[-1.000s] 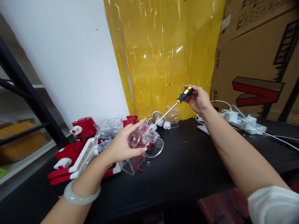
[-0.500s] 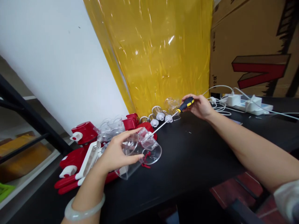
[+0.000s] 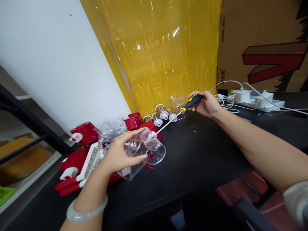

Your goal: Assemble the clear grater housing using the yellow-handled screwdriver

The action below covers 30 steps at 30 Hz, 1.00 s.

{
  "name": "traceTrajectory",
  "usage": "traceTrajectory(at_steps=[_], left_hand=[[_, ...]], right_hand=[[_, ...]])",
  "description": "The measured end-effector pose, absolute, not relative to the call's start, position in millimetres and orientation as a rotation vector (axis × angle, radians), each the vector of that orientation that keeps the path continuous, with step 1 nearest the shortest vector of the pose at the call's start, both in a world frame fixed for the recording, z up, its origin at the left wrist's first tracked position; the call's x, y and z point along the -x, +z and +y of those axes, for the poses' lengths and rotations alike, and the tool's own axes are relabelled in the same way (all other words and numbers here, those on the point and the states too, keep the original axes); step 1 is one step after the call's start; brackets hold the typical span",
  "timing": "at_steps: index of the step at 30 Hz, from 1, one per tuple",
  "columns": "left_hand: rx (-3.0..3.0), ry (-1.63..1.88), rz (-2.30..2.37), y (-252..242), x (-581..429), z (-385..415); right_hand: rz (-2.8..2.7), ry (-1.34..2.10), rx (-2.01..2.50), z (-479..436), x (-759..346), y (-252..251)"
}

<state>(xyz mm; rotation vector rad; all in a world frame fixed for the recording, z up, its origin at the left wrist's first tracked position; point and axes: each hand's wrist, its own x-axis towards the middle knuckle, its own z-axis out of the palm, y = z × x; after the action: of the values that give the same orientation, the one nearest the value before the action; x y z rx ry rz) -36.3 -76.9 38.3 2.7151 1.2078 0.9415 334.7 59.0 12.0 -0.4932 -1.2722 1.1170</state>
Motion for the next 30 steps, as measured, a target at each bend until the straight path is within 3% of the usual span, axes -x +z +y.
traceTrajectory(at_steps=[30], left_hand=[[-2.703,0.946,1.182,38.0,37.1,-75.3]], right_hand=[[-1.285,1.105,0.550,54.9,-336.2,13.0]])
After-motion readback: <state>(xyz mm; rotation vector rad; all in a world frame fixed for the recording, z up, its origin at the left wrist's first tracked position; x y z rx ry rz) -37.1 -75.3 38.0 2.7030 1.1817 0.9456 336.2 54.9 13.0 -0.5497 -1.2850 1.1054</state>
